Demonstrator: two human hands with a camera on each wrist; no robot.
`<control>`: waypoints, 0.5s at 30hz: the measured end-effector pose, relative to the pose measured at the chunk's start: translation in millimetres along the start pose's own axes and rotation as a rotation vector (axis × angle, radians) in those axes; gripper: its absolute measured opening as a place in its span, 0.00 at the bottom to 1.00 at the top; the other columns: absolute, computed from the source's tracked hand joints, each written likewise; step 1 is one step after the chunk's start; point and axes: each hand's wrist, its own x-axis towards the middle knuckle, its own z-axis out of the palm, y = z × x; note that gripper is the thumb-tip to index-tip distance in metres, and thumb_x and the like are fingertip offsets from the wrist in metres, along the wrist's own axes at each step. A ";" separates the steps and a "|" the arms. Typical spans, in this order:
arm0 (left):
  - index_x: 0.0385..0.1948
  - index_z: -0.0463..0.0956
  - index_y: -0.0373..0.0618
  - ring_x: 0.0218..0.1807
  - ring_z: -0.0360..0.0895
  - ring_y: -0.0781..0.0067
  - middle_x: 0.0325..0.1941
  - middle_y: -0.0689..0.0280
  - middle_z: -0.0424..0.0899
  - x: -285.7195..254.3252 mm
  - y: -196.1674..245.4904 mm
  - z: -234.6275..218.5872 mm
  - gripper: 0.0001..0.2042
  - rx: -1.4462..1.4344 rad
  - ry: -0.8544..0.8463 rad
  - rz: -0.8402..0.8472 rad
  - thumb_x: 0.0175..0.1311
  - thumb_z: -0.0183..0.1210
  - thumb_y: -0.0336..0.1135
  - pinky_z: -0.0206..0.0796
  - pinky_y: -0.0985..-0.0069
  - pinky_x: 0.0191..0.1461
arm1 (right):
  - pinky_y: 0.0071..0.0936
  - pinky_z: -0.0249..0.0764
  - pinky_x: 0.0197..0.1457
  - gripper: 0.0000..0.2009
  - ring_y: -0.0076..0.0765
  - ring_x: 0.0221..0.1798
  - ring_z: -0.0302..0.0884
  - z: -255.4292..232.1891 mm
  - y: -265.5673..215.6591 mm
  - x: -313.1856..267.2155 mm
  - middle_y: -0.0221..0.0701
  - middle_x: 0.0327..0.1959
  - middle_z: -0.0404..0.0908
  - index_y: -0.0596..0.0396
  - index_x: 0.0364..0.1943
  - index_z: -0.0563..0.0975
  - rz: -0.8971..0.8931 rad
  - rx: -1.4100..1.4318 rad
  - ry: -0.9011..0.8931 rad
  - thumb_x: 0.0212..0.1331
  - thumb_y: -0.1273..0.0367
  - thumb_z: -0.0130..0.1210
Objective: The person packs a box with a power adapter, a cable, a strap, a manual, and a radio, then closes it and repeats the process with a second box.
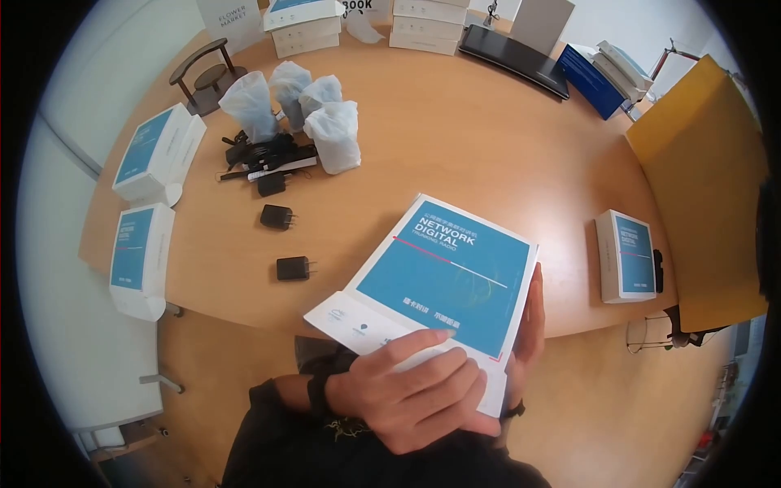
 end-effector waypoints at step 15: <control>0.27 0.79 0.58 0.46 0.83 0.82 0.33 0.81 0.84 35.5 1.1 5.7 0.16 0.156 0.036 0.095 0.65 0.65 0.57 0.57 0.59 0.68 | 0.53 0.55 0.81 0.41 0.59 0.83 0.53 -22.3 -24.0 28.4 0.47 0.78 0.64 0.52 0.73 0.69 -0.291 -0.606 -0.243 0.51 0.64 0.71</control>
